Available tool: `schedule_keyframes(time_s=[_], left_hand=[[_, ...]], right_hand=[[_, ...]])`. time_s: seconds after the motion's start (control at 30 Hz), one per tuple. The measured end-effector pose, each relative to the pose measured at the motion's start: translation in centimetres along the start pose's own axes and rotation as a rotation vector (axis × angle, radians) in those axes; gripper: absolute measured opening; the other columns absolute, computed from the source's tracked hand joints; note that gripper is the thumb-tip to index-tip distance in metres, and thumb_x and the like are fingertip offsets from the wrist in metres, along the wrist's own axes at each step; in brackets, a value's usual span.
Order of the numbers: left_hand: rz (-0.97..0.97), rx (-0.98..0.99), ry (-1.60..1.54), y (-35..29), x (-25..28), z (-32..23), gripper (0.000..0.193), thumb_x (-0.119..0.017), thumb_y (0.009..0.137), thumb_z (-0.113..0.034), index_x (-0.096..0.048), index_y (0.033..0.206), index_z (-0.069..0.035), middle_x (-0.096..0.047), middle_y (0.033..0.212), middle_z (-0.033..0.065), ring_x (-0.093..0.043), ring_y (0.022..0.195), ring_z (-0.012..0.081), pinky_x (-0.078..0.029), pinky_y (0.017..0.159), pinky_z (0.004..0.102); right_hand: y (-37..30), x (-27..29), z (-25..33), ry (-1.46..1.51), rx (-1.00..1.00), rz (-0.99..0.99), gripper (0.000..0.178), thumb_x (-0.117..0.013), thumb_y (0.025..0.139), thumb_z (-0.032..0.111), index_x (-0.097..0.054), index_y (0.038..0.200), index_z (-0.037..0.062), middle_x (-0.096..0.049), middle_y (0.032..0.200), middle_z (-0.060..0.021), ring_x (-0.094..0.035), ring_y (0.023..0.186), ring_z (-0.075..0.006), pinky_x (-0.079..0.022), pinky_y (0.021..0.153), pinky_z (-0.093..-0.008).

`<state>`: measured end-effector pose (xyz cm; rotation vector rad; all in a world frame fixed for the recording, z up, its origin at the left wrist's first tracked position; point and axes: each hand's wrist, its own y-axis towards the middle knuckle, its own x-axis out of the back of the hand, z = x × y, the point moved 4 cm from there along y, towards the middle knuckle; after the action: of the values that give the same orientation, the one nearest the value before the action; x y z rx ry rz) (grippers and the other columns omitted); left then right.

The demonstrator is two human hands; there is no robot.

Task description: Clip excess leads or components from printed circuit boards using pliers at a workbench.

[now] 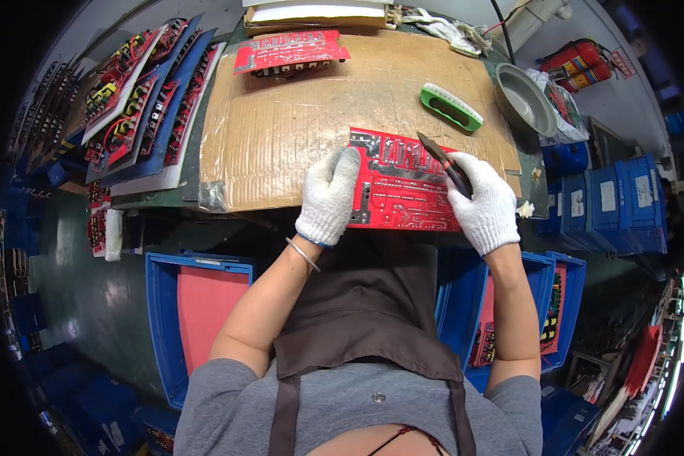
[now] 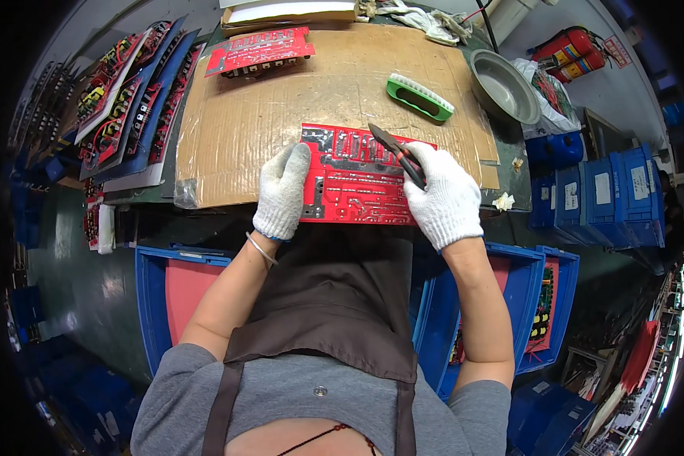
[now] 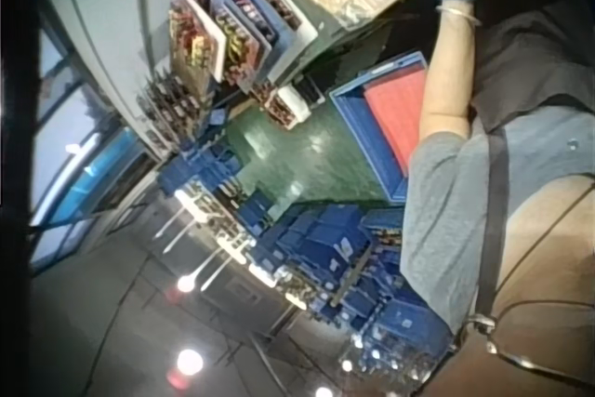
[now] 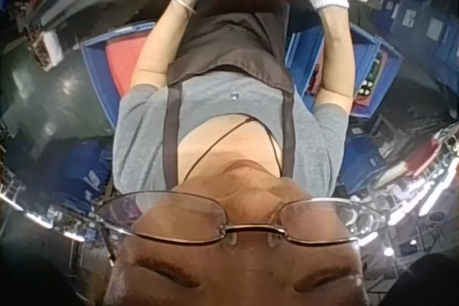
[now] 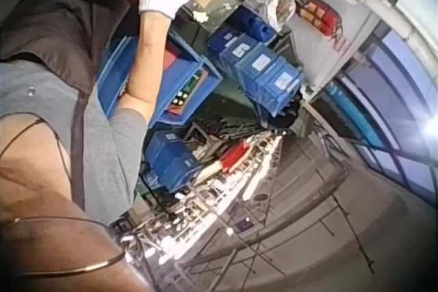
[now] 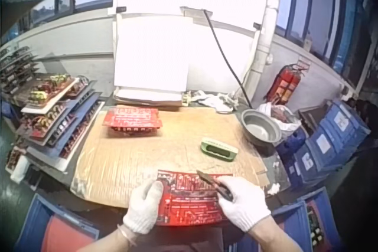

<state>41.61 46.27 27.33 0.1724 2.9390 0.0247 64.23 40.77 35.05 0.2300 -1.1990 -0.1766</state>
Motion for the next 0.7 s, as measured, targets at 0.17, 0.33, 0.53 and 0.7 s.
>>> schedule_keyframes(time_s=[0.17, 0.33, 0.53, 0.7], left_hand=[[-0.016, -0.003, -0.016, 0.1, 0.0, -0.1, 0.037, -0.056, 0.108, -0.032, -0.07, 0.099, 0.002, -0.067, 0.08, 0.0003, -0.055, 0.075, 0.0042, -0.049, 0.066, 0.0271], [-0.006, 0.016, -0.007, 0.3, 0.1, 0.5, 0.037, -0.056, 0.108, -0.032, -0.07, 0.099, 0.002, -0.067, 0.079, -0.0001, -0.054, 0.074, 0.0039, -0.049, 0.065, 0.0271], [-0.019, -0.016, -0.003, 0.1, 0.0, 0.3, 0.036, -0.056, 0.108, -0.03, -0.069, 0.099, 0.002, -0.067, 0.079, -0.0001, -0.054, 0.074, 0.0044, -0.049, 0.065, 0.0277], [-0.016, -0.059, 0.084, -0.3, 0.3, 0.2, 0.035, -0.057, 0.108, -0.029, -0.068, 0.098, 0.003, -0.066, 0.078, 0.0007, -0.053, 0.074, 0.0049, -0.048, 0.065, 0.0282]], right_hand=[[-1.4, 0.7, 2.0, -0.167, 0.019, 0.027, 0.047, -0.079, 0.082, 0.019, -0.066, 0.126, 0.0129, -0.068, 0.105, -0.0139, -0.068, 0.099, -0.0335, -0.054, 0.086, -0.0428], [-1.9, 0.8, 4.0, -0.312, 0.134, -0.012, 0.055, -0.083, 0.075, 0.02, -0.065, 0.127, 0.0155, -0.064, 0.105, -0.0109, -0.063, 0.099, -0.0321, -0.049, 0.085, -0.0449], [-1.9, 0.3, 5.2, -0.445, 0.184, -0.035, 0.06, -0.084, 0.074, 0.019, -0.064, 0.131, 0.0165, -0.063, 0.109, -0.009, -0.062, 0.102, -0.0308, -0.047, 0.085, -0.0428], [-2.6, -1.1, 4.8, -0.318, -0.109, 0.19, 0.046, -0.077, 0.084, 0.021, -0.063, 0.127, 0.0152, -0.067, 0.098, -0.0124, -0.069, 0.09, -0.0346, -0.054, 0.079, -0.0466]])
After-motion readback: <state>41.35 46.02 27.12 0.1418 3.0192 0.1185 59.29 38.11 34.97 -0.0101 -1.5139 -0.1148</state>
